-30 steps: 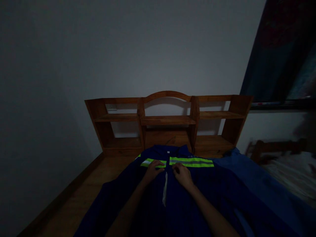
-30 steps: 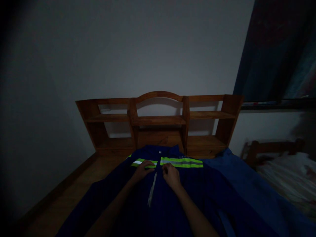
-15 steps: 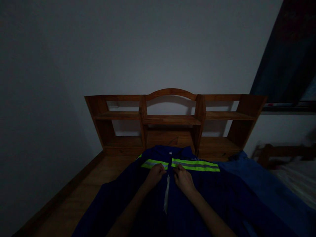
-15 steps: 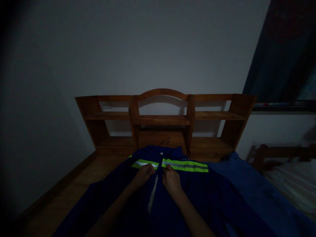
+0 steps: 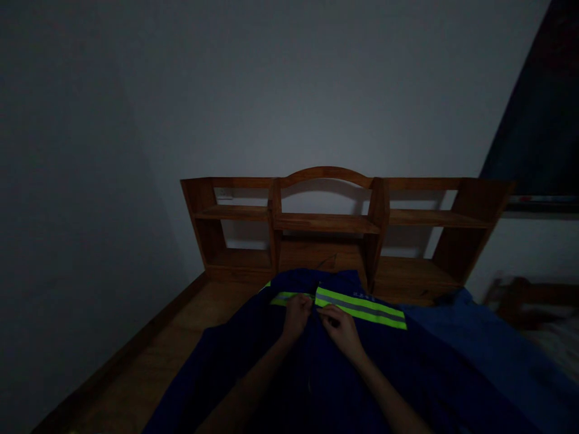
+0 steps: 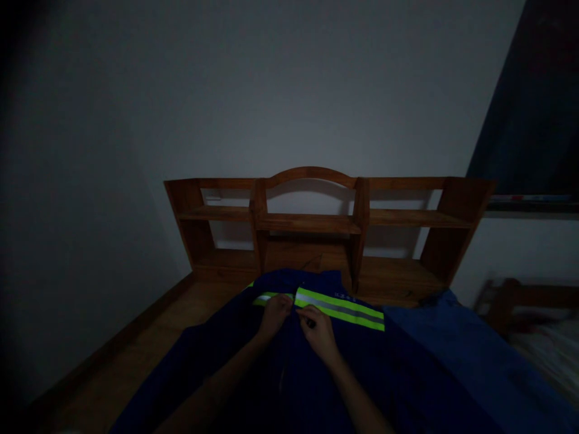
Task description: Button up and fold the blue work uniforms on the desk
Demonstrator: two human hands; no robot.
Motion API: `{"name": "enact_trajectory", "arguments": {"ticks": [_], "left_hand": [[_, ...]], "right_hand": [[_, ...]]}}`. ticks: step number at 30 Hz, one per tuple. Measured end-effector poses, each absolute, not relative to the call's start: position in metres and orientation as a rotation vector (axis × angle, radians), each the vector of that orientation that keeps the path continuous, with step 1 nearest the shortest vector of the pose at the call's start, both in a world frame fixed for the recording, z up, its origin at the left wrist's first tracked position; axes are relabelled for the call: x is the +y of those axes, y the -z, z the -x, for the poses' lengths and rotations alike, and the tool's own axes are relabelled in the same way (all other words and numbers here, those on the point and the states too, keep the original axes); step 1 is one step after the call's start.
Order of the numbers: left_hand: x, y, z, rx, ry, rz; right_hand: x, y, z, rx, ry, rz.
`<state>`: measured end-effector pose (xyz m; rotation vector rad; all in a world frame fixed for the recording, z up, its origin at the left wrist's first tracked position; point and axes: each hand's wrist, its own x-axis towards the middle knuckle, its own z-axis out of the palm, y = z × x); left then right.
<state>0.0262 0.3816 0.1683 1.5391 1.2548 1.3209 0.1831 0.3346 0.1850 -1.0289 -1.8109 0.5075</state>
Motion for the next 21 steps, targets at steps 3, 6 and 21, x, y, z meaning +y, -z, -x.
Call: {"name": "enact_trajectory", "arguments": {"ticks": [3,6,21], "left_hand": [[0.371,-0.163,-0.030,1.245,-1.359,-1.541],[0.365,-0.158,-0.029,1.146,-1.345,-1.562],[0.351,-0.185,-0.046,1.002,-1.343,-1.557]], "right_hand": [[0.332,-0.185,-0.183,-1.855,-0.477,1.063],[0.332,-0.185,-0.186,-1.879,-0.464,1.073],[0.333,-0.206,-0.195,-1.725,-0.422,1.072]]}}
